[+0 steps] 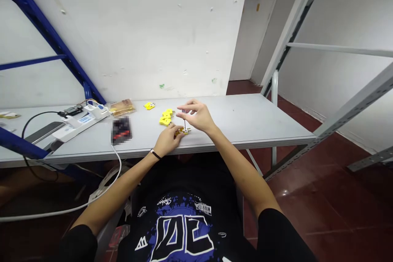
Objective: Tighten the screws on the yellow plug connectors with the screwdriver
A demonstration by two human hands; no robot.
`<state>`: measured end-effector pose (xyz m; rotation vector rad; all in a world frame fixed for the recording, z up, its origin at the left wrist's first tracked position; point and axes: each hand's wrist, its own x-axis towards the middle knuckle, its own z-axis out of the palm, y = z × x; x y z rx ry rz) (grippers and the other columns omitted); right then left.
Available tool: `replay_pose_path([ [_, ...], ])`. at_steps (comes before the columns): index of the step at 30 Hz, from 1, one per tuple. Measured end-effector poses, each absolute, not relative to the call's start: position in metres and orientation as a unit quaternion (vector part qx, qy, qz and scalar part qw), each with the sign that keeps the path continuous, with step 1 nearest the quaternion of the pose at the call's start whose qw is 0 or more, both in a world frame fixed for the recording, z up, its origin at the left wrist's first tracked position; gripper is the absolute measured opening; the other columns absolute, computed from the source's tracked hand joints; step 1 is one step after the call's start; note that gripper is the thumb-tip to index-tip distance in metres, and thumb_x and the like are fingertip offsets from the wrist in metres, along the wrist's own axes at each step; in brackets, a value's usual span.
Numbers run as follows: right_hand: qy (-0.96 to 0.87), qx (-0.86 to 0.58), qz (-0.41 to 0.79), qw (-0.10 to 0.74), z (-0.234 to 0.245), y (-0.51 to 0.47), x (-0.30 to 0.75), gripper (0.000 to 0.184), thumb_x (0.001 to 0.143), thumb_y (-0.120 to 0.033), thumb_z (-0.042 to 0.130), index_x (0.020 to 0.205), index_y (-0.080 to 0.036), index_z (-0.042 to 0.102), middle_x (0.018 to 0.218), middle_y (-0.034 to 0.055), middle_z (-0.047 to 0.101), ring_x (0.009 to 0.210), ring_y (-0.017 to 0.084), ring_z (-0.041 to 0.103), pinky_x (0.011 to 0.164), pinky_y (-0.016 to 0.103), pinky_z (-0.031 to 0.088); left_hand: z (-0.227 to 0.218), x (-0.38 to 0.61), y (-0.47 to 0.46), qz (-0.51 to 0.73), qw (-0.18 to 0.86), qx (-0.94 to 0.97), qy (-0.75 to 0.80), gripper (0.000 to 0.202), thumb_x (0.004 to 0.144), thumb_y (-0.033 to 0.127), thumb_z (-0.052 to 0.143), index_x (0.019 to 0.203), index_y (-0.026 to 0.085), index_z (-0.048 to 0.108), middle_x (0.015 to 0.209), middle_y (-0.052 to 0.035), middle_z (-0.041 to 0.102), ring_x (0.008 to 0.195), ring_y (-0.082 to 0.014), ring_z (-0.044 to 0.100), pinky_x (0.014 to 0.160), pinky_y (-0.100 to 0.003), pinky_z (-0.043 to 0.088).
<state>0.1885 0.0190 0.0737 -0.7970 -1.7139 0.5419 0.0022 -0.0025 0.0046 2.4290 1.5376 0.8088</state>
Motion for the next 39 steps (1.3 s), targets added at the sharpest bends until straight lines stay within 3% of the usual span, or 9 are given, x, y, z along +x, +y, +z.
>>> replay_pose_path([
  [5,-0.716,-0.311,0.265,0.566,0.0714,0.0186,0.1889,0.029,0.087,-0.038,0.071,0.109,-0.021,0.081,0.102,0.0087,0.078,0.069,0.017,0.07,0.083,0.041,0.064,0.0036,0.0023,-0.0018,0.272,0.074,0.809,0.516,0.028,0.098,0.031,0.06,0.123,0.019,0.068,0.105,-0.0075,0.064,0.092,-0.0222,0.065,0.088,-0.035,0.052],
  [8,-0.724,-0.308,0.297,0.542,0.0717,0.0174,0.1885,0.036,0.086,-0.041,0.073,0.116,-0.022,0.079,0.109,0.0086,0.077,0.078,0.017,0.071,0.088,0.041,0.063,0.0041,0.0023,-0.0022,0.276,0.077,0.808,0.515,0.027,0.098,0.031,0.06,0.122,0.02,0.068,0.105,-0.0069,0.064,0.091,-0.0217,0.065,0.087,-0.034,0.053],
  [13,-0.681,-0.34,0.319,0.565,0.0708,0.0222,0.1847,0.042,0.073,-0.049,0.084,0.103,-0.02,0.082,0.104,0.0095,0.074,0.072,0.017,0.07,0.07,0.036,0.065,0.0049,0.0024,-0.0022,0.272,0.077,0.809,0.515,0.027,0.098,0.03,0.06,0.122,0.019,0.068,0.104,-0.0073,0.064,0.093,-0.0227,0.065,0.088,-0.036,0.053],
  [16,-0.656,-0.344,0.324,0.589,0.069,0.0233,0.1856,0.043,0.073,-0.049,0.084,0.103,-0.018,0.082,0.094,0.0083,0.077,0.069,0.019,0.071,0.077,0.041,0.066,0.0043,0.0025,-0.0019,0.272,0.072,0.81,0.515,0.027,0.098,0.031,0.06,0.121,0.02,0.068,0.105,-0.0074,0.064,0.094,-0.023,0.065,0.088,-0.036,0.053],
  [21,-0.694,-0.32,0.323,0.558,0.0683,0.0205,0.1876,0.04,0.084,-0.044,0.075,0.116,-0.02,0.078,0.111,0.0092,0.078,0.075,0.017,0.071,0.091,0.043,0.063,0.0048,0.0026,-0.0025,0.27,0.071,0.811,0.515,0.028,0.099,0.031,0.059,0.123,0.019,0.068,0.105,-0.0078,0.064,0.092,-0.0227,0.065,0.087,-0.035,0.053],
  [24,-0.704,-0.325,0.313,0.548,0.0695,0.021,0.1853,0.037,0.08,-0.046,0.079,0.108,-0.022,0.081,0.113,0.0092,0.076,0.081,0.017,0.072,0.085,0.037,0.063,0.0059,0.0027,-0.003,0.269,0.075,0.81,0.516,0.028,0.098,0.03,0.06,0.123,0.018,0.068,0.105,-0.0078,0.064,0.09,-0.0224,0.065,0.087,-0.035,0.053],
  [27,-0.679,-0.336,0.315,0.571,0.07,0.0214,0.1839,0.036,0.076,-0.047,0.082,0.101,-0.02,0.082,0.102,0.0089,0.077,0.071,0.017,0.071,0.078,0.037,0.064,0.0063,0.0029,-0.003,0.267,0.075,0.811,0.516,0.028,0.098,0.03,0.06,0.122,0.018,0.068,0.104,-0.0079,0.064,0.091,-0.0228,0.065,0.088,-0.036,0.053],
  [34,-0.712,-0.327,0.31,0.538,0.0708,0.0173,0.1884,0.035,0.086,-0.037,0.072,0.116,-0.021,0.078,0.109,0.008,0.078,0.078,0.017,0.072,0.089,0.041,0.063,0.0047,0.0025,-0.0025,0.274,0.075,0.809,0.514,0.028,0.098,0.032,0.059,0.122,0.02,0.068,0.105,-0.0075,0.064,0.091,-0.0223,0.065,0.088,-0.036,0.054],
  [39,-0.7,-0.356,0.254,0.565,0.0707,0.0211,0.1873,0.033,0.077,-0.045,0.082,0.1,-0.022,0.083,0.099,0.0082,0.075,0.073,0.017,0.07,0.076,0.036,0.063,0.0041,0.0022,-0.0021,0.27,0.074,0.81,0.515,0.028,0.098,0.03,0.06,0.122,0.02,0.068,0.105,-0.0078,0.065,0.092,-0.0231,0.065,0.089,-0.037,0.054],
])
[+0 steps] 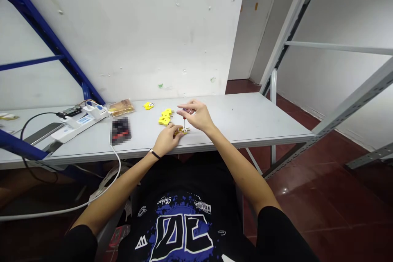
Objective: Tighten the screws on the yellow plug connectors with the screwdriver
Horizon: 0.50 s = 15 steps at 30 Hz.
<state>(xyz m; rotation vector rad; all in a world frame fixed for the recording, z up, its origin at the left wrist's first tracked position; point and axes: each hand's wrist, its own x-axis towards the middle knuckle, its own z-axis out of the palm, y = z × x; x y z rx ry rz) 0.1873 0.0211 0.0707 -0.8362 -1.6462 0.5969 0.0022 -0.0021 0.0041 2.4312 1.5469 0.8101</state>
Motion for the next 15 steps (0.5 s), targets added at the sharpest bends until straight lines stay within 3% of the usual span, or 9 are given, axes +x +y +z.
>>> replay_pose_path([
  [7,-0.729,-0.306,0.273,0.548,0.0725,0.0147,0.1889,0.028,0.089,-0.033,0.069,0.114,-0.023,0.079,0.105,0.0067,0.077,0.074,0.016,0.071,0.089,0.042,0.062,0.0048,0.0017,-0.0027,0.274,0.076,0.81,0.512,0.028,0.098,0.032,0.059,0.122,0.02,0.068,0.106,-0.0083,0.065,0.093,-0.0233,0.065,0.089,-0.037,0.054],
  [12,-0.722,-0.331,0.248,0.554,0.0739,0.0153,0.1874,0.026,0.081,-0.035,0.078,0.103,-0.022,0.082,0.101,0.0078,0.075,0.08,0.018,0.07,0.083,0.037,0.061,0.0048,0.0017,-0.0026,0.269,0.069,0.812,0.514,0.028,0.098,0.031,0.059,0.122,0.02,0.068,0.106,-0.0085,0.065,0.094,-0.0238,0.065,0.09,-0.038,0.054],
  [15,-0.719,-0.32,0.264,0.558,0.074,0.0153,0.1886,0.025,0.088,-0.035,0.07,0.106,-0.022,0.081,0.097,0.0065,0.076,0.074,0.017,0.07,0.084,0.039,0.062,0.0044,0.0021,-0.0024,0.269,0.069,0.811,0.514,0.027,0.099,0.032,0.059,0.122,0.02,0.068,0.106,-0.0083,0.065,0.093,-0.0232,0.066,0.09,-0.037,0.054],
])
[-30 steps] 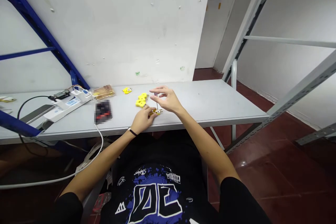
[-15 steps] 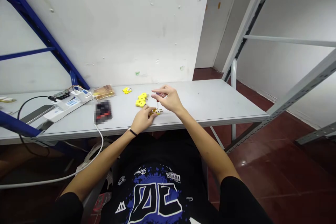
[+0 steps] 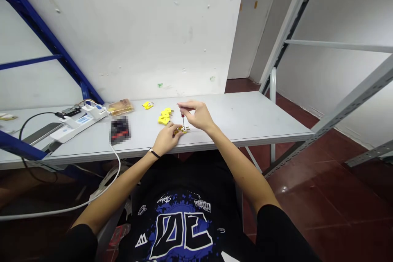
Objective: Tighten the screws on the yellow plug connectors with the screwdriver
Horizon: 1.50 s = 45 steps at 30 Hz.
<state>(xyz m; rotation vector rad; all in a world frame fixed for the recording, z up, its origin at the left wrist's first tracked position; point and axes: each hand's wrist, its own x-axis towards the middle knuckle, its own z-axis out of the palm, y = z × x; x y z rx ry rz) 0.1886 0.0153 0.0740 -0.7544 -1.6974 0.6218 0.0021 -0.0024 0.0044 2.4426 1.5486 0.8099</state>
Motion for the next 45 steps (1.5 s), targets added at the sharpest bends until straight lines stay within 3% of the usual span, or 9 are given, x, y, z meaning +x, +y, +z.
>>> replay_pose_path([
  [5,-0.721,-0.326,0.243,0.561,0.0739,0.0157,0.1901,0.027,0.084,-0.043,0.076,0.103,-0.025,0.082,0.101,0.0063,0.079,0.089,0.022,0.073,0.088,0.041,0.061,0.0043,0.0024,-0.0022,0.269,0.07,0.811,0.515,0.028,0.098,0.033,0.059,0.122,0.02,0.068,0.106,-0.008,0.065,0.093,-0.0229,0.066,0.089,-0.036,0.054],
  [9,-0.691,-0.336,0.253,0.588,0.072,0.0188,0.1894,0.025,0.076,-0.045,0.083,0.091,-0.024,0.084,0.099,0.0068,0.078,0.082,0.021,0.073,0.081,0.039,0.063,0.0048,0.0023,-0.0024,0.268,0.069,0.811,0.516,0.027,0.098,0.031,0.06,0.122,0.021,0.068,0.106,-0.0077,0.065,0.095,-0.0236,0.065,0.09,-0.037,0.054],
  [16,-0.737,-0.296,0.248,0.556,0.0711,0.0125,0.1872,0.031,0.09,-0.04,0.067,0.115,-0.024,0.078,0.105,0.006,0.077,0.08,0.018,0.071,0.089,0.041,0.064,0.0062,0.0027,-0.0035,0.269,0.079,0.808,0.518,0.028,0.098,0.032,0.06,0.122,0.02,0.068,0.106,-0.0078,0.064,0.093,-0.023,0.065,0.088,-0.036,0.053],
  [22,-0.715,-0.335,0.175,0.588,0.0702,0.0157,0.1835,0.022,0.082,-0.041,0.078,0.094,-0.023,0.083,0.096,0.0077,0.077,0.076,0.02,0.071,0.076,0.038,0.063,0.0067,0.003,-0.0038,0.269,0.077,0.81,0.515,0.028,0.098,0.03,0.061,0.122,0.019,0.068,0.106,-0.0079,0.064,0.094,-0.0235,0.065,0.089,-0.036,0.052],
  [28,-0.737,-0.304,0.244,0.551,0.0709,0.0133,0.1849,0.03,0.09,-0.033,0.066,0.115,-0.022,0.078,0.105,0.0072,0.078,0.077,0.018,0.072,0.085,0.04,0.065,0.0074,0.0034,-0.004,0.266,0.081,0.808,0.519,0.028,0.099,0.031,0.06,0.123,0.018,0.068,0.107,-0.0081,0.065,0.093,-0.0232,0.065,0.088,-0.036,0.052],
  [33,-0.725,-0.335,0.223,0.559,0.0715,0.0177,0.1855,0.029,0.08,-0.04,0.08,0.1,-0.018,0.082,0.097,0.0091,0.077,0.076,0.019,0.073,0.075,0.036,0.064,0.0071,0.0036,-0.0033,0.262,0.075,0.809,0.52,0.028,0.098,0.029,0.061,0.123,0.019,0.068,0.107,-0.0076,0.065,0.095,-0.0232,0.065,0.088,-0.036,0.052],
  [36,-0.722,-0.326,0.249,0.558,0.0697,0.0196,0.1888,0.029,0.085,-0.034,0.074,0.11,-0.019,0.08,0.099,0.0073,0.078,0.068,0.016,0.071,0.08,0.04,0.066,0.0065,0.0036,-0.0032,0.266,0.077,0.808,0.52,0.028,0.098,0.029,0.062,0.123,0.018,0.068,0.107,-0.0078,0.064,0.092,-0.0227,0.065,0.087,-0.036,0.052],
  [40,-0.732,-0.322,0.279,0.532,0.0684,0.0191,0.1928,0.038,0.088,-0.029,0.069,0.124,-0.021,0.075,0.112,0.0078,0.078,0.088,0.02,0.075,0.092,0.042,0.064,0.0061,0.0029,-0.0033,0.269,0.077,0.809,0.518,0.028,0.098,0.03,0.061,0.122,0.018,0.068,0.106,-0.0074,0.064,0.092,-0.0228,0.065,0.087,-0.036,0.052],
  [45,-0.736,-0.339,0.239,0.535,0.0689,0.0224,0.193,0.032,0.083,-0.036,0.077,0.112,-0.022,0.08,0.105,0.0075,0.075,0.082,0.017,0.073,0.081,0.036,0.065,0.0056,0.0023,-0.0028,0.268,0.074,0.811,0.515,0.028,0.098,0.029,0.061,0.123,0.019,0.068,0.106,-0.0074,0.064,0.094,-0.0227,0.065,0.088,-0.035,0.052],
])
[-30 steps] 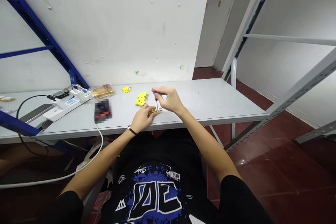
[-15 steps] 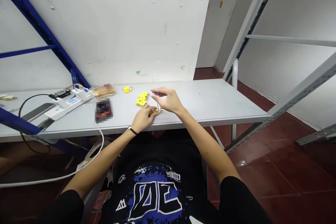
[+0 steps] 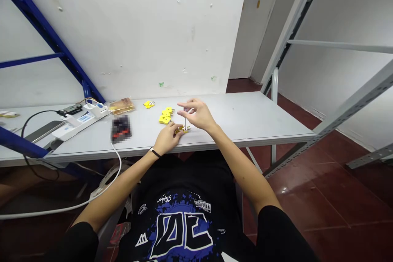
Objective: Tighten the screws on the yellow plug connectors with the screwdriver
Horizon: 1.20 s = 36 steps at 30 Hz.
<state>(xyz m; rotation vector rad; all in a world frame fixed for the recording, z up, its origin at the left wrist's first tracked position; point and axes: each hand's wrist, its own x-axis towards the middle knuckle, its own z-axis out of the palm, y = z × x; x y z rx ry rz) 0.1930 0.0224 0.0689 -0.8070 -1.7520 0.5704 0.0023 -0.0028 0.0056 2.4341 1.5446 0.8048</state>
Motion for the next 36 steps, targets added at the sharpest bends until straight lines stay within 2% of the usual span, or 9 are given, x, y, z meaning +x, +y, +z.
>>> replay_pose_path([
  [3,-0.719,-0.333,0.257,0.553,0.0671,0.0241,0.193,0.033,0.084,-0.033,0.074,0.115,-0.021,0.079,0.1,0.0063,0.076,0.071,0.015,0.071,0.083,0.039,0.066,0.0054,0.0026,-0.0026,0.269,0.075,0.81,0.516,0.028,0.098,0.029,0.061,0.123,0.018,0.068,0.107,-0.0075,0.064,0.093,-0.0226,0.065,0.089,-0.035,0.052],
  [9,-0.737,-0.316,0.28,0.527,0.0674,0.0219,0.1917,0.035,0.086,-0.032,0.072,0.12,-0.024,0.076,0.117,0.0087,0.074,0.097,0.021,0.072,0.09,0.04,0.065,0.0063,0.0028,-0.0032,0.268,0.078,0.809,0.518,0.029,0.098,0.028,0.061,0.124,0.018,0.068,0.108,-0.0077,0.064,0.092,-0.0221,0.065,0.087,-0.035,0.052],
  [12,-0.728,-0.331,0.256,0.542,0.0698,0.0213,0.1906,0.029,0.083,-0.037,0.076,0.109,-0.023,0.081,0.106,0.0081,0.074,0.084,0.018,0.072,0.084,0.038,0.065,0.0067,0.0031,-0.0035,0.267,0.076,0.809,0.518,0.028,0.098,0.028,0.062,0.123,0.019,0.068,0.106,-0.0075,0.064,0.092,-0.0223,0.065,0.088,-0.035,0.052],
  [15,-0.716,-0.326,0.266,0.557,0.0706,0.0198,0.1906,0.031,0.086,-0.034,0.072,0.113,-0.021,0.079,0.102,0.007,0.077,0.07,0.016,0.071,0.085,0.041,0.065,0.0072,0.0034,-0.0038,0.266,0.074,0.809,0.52,0.028,0.098,0.029,0.062,0.123,0.019,0.068,0.107,-0.0075,0.064,0.093,-0.0227,0.066,0.088,-0.035,0.052],
  [20,-0.735,-0.323,0.297,0.517,0.0714,0.0166,0.1907,0.038,0.087,-0.03,0.068,0.124,-0.022,0.074,0.115,0.0078,0.076,0.095,0.02,0.073,0.088,0.038,0.064,0.0078,0.0034,-0.0043,0.265,0.076,0.809,0.519,0.029,0.098,0.03,0.061,0.124,0.017,0.068,0.107,-0.0081,0.064,0.092,-0.0228,0.066,0.088,-0.036,0.052],
  [26,-0.718,-0.343,0.261,0.546,0.0709,0.0193,0.1909,0.034,0.086,-0.03,0.069,0.117,-0.019,0.078,0.103,0.0079,0.075,0.071,0.014,0.071,0.081,0.035,0.064,0.007,0.0034,-0.0039,0.263,0.071,0.809,0.52,0.028,0.098,0.03,0.061,0.123,0.018,0.068,0.106,-0.0079,0.064,0.092,-0.0227,0.066,0.088,-0.036,0.053],
  [31,-0.728,-0.337,0.277,0.529,0.0695,0.0187,0.1932,0.04,0.087,-0.024,0.066,0.126,-0.018,0.073,0.108,0.0081,0.077,0.077,0.016,0.072,0.09,0.039,0.064,0.0062,0.003,-0.0035,0.267,0.068,0.811,0.517,0.028,0.099,0.031,0.06,0.123,0.02,0.068,0.107,-0.0079,0.064,0.092,-0.0223,0.065,0.088,-0.036,0.053],
  [33,-0.739,-0.338,0.266,0.518,0.0699,0.0188,0.1933,0.038,0.086,-0.028,0.068,0.123,-0.021,0.075,0.109,0.008,0.076,0.084,0.017,0.073,0.086,0.036,0.064,0.0061,0.0027,-0.0035,0.268,0.07,0.81,0.516,0.028,0.098,0.03,0.06,0.123,0.02,0.068,0.107,-0.0079,0.064,0.092,-0.0224,0.065,0.089,-0.036,0.053],
  [36,-0.735,-0.35,0.242,0.529,0.0699,0.0203,0.193,0.032,0.086,-0.034,0.071,0.115,-0.021,0.079,0.103,0.0078,0.075,0.077,0.017,0.072,0.077,0.034,0.065,0.0061,0.0026,-0.0035,0.27,0.073,0.81,0.515,0.027,0.098,0.03,0.061,0.122,0.02,0.068,0.107,-0.0078,0.064,0.092,-0.0225,0.065,0.089,-0.036,0.053],
])
